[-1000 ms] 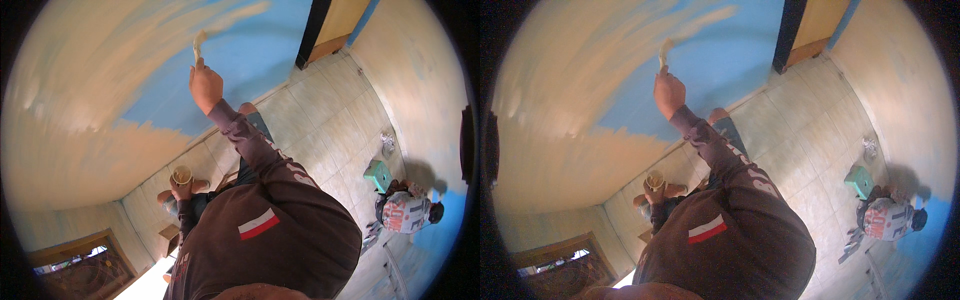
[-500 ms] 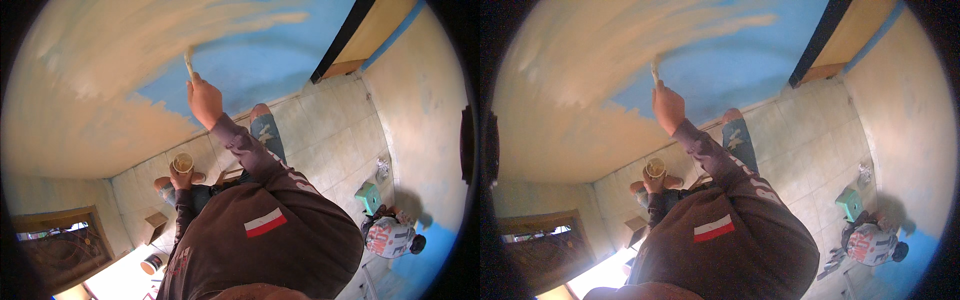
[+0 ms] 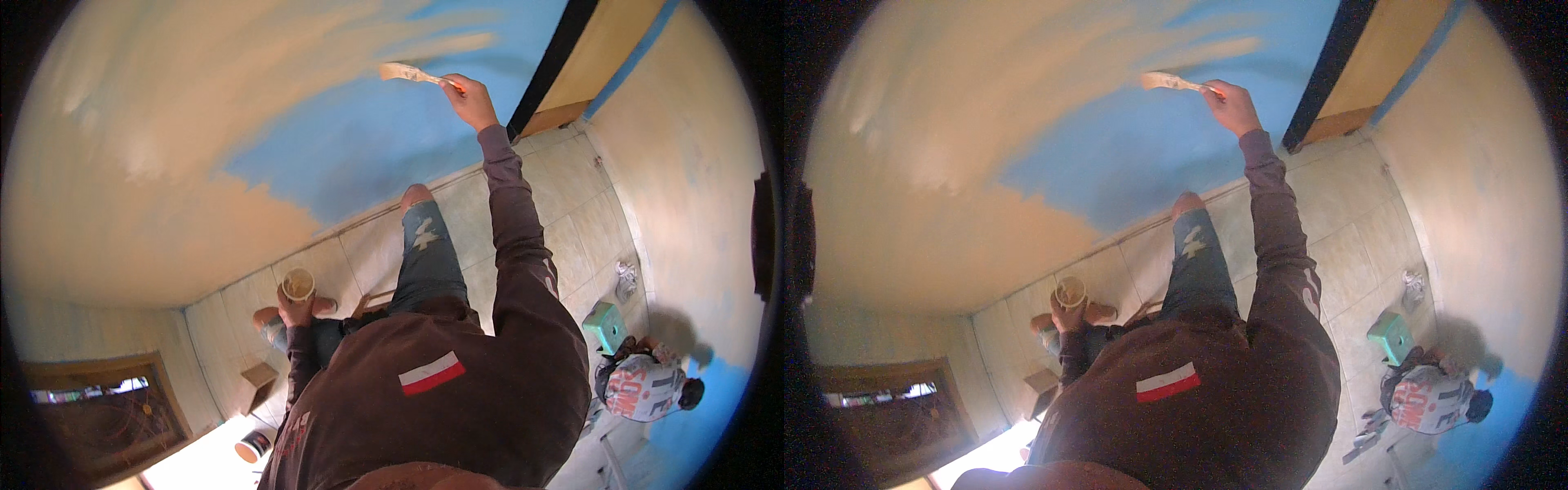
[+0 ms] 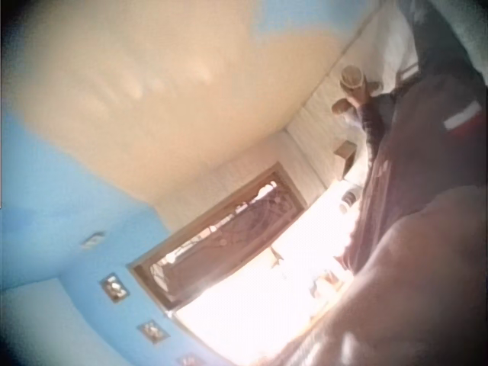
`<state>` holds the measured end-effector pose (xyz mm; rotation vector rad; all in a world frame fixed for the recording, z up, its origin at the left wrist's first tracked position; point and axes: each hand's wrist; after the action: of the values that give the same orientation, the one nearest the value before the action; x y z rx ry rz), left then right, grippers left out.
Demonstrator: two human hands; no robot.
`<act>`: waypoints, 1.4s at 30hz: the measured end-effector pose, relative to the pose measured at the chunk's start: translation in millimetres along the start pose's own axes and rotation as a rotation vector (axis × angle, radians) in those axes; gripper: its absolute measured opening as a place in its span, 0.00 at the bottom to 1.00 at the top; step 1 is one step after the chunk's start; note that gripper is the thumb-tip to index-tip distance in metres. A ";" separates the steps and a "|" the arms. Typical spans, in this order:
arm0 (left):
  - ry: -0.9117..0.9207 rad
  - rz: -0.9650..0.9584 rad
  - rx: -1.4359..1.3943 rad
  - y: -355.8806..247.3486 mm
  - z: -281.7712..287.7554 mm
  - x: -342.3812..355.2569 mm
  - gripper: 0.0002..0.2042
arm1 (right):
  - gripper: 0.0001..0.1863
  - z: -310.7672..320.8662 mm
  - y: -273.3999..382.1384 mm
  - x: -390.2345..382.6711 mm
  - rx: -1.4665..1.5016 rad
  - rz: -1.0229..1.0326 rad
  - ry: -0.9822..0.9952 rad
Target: The person paints a ceiling with beige paint using a brush and a small container. They repeatedly dip the brush into the container and apply paint to the ceiling surface in broad strokes.
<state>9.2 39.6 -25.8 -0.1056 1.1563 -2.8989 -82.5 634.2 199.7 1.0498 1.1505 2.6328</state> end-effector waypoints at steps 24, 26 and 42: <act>0.125 -0.090 -0.067 16.9 -8.5 5.5 0.44 | 0.18 -91.3 75.7 -42.2 -0.231 -0.149 -0.476; 0.135 -0.066 -0.072 1.9 -5.3 2.7 0.44 | 0.18 -99.6 91.5 -46.3 -0.186 -0.157 -0.455; 0.049 -0.077 -0.054 11.3 -10.4 9.1 0.45 | 0.18 -169.6 194.3 -69.5 -0.066 -0.038 -0.326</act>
<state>-0.7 38.1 -40.6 -0.0819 1.2667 -2.9532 -98.7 367.8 210.2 1.3631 0.9941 2.3369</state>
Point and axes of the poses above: each hand's wrist, its own x-axis towards the middle knuckle, its own z-axis out of the back of the hand, y = z × x, and after that the axes turned 3 degrees about y, right-handed
